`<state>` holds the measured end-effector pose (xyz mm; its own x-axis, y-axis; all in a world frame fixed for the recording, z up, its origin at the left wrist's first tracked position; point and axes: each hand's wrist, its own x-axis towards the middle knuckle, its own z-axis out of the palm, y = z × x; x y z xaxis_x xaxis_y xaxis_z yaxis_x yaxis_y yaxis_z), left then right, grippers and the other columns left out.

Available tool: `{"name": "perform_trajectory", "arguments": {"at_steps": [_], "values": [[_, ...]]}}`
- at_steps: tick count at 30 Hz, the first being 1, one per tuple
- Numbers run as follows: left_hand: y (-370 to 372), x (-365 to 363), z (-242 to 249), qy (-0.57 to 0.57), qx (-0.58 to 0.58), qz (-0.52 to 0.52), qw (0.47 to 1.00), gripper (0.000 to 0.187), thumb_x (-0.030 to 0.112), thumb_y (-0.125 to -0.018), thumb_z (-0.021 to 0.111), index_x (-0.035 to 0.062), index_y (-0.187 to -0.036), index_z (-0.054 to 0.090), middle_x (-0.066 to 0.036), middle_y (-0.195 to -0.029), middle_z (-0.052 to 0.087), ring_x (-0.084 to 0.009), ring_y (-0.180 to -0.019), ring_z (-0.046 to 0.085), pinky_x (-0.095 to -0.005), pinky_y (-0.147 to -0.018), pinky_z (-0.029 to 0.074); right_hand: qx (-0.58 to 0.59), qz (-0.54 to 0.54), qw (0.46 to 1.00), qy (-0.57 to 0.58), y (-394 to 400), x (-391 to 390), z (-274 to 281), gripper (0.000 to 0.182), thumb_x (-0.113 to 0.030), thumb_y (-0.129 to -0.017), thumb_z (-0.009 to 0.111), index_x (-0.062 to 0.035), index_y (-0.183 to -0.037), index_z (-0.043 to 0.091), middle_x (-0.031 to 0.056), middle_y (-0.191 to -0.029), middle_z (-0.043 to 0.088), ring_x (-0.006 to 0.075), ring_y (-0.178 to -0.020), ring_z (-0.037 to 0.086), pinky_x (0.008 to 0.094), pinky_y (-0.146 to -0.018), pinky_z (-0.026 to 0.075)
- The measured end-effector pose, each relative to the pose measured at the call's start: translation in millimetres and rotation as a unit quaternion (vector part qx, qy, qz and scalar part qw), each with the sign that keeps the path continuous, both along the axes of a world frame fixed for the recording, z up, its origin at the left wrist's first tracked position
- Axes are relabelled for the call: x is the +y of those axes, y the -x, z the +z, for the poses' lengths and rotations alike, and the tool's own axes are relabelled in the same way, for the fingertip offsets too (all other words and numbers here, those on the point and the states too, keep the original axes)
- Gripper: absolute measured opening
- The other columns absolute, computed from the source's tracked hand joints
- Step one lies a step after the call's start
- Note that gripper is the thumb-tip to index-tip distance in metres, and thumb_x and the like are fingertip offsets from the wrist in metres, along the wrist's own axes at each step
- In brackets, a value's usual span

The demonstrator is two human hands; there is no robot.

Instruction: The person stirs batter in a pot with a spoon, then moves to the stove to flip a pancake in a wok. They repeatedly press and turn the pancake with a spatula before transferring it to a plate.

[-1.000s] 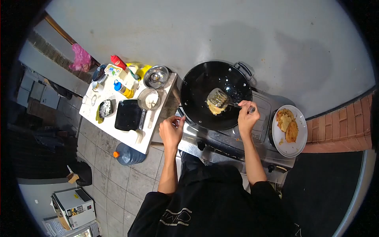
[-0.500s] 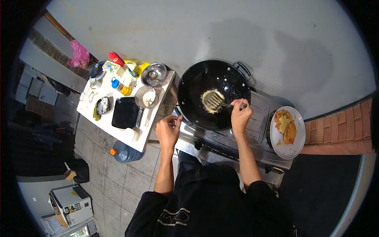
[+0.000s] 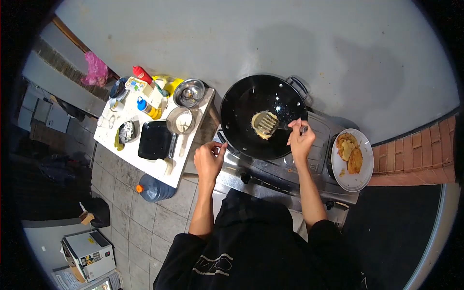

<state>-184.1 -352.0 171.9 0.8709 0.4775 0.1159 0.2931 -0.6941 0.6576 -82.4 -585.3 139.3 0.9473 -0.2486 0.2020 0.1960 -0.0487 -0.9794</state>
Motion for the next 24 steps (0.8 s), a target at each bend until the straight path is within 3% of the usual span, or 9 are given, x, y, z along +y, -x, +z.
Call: {"name": "perform_trajectory", "arguments": {"at_steps": [5,13,14,15,17,20,24], "values": [[-4,9,-2,-0.004,-0.010,-0.039,0.999,0.025,0.028,-0.077,0.077,0.0035,-0.077,0.072,-0.010,-0.059,0.060,-0.0284,-0.055,0.061,-0.0381,-0.054,0.046,-0.067,-0.016,0.995,-0.072,20,-4,11,0.029,-0.015,-0.100,0.051,0.0046,-0.080,0.059,0.0075,-0.073,0.063,0.0068,-0.041,0.048,0.0235,-0.035,0.039],[-7,19,-2,0.040,-0.001,-0.096,0.995,0.023,0.026,-0.077,0.078,0.0034,-0.076,0.072,-0.009,-0.057,0.059,-0.0282,-0.053,0.059,-0.0375,-0.053,0.045,-0.009,-0.050,0.999,-0.009,32,7,-3,0.025,-0.012,-0.100,0.049,0.0026,-0.082,0.057,0.0072,-0.077,0.064,0.0052,-0.041,0.048,0.0235,-0.033,0.036],[-8,20,0,0.037,0.003,-0.104,0.994,0.023,0.026,-0.077,0.078,0.0037,-0.076,0.073,-0.009,-0.057,0.059,-0.0280,-0.053,0.059,-0.0374,-0.053,0.045,0.015,-0.054,0.998,-0.015,33,7,-2,0.026,-0.010,-0.099,0.048,0.0028,-0.079,0.057,0.0080,-0.074,0.064,0.0083,-0.048,0.053,0.0247,-0.042,0.041],[-8,22,1,0.034,0.007,-0.111,0.993,0.023,0.026,-0.077,0.077,0.0040,-0.076,0.073,-0.009,-0.056,0.058,-0.0278,-0.052,0.059,-0.0374,-0.053,0.044,0.015,-0.059,0.998,-0.012,32,5,-8,0.026,-0.010,-0.099,0.048,0.0028,-0.079,0.057,0.0080,-0.074,0.064,0.0083,-0.048,0.053,0.0247,-0.042,0.041],[-8,25,-3,0.031,-0.004,-0.122,0.992,0.023,0.027,-0.077,0.077,0.0046,-0.076,0.073,-0.009,-0.056,0.058,-0.0276,-0.052,0.059,-0.0375,-0.053,0.044,-0.052,-0.090,0.993,0.053,26,2,-27,0.027,-0.007,-0.097,0.048,0.0038,-0.074,0.057,0.0089,-0.070,0.063,0.0124,-0.057,0.057,0.0269,-0.055,0.046],[-10,26,0,0.044,0.004,-0.127,0.991,0.024,0.028,-0.077,0.077,0.0049,-0.075,0.072,-0.008,-0.055,0.058,-0.0272,-0.051,0.058,-0.0375,-0.052,0.044,-0.023,-0.112,0.992,0.046,28,5,-22,0.028,-0.005,-0.096,0.048,0.0043,-0.071,0.057,0.0092,-0.067,0.063,0.0145,-0.065,0.059,0.0283,-0.064,0.046],[-12,28,-1,0.035,-0.006,-0.136,0.990,0.024,0.028,-0.077,0.077,0.0049,-0.074,0.072,-0.008,-0.055,0.058,-0.0267,-0.050,0.058,-0.0374,-0.052,0.044,-0.037,-0.109,0.991,0.075,25,3,-19,0.028,-0.006,-0.096,0.049,0.0036,-0.071,0.058,0.0084,-0.067,0.064,0.0133,-0.063,0.059,0.0283,-0.063,0.046]]}}
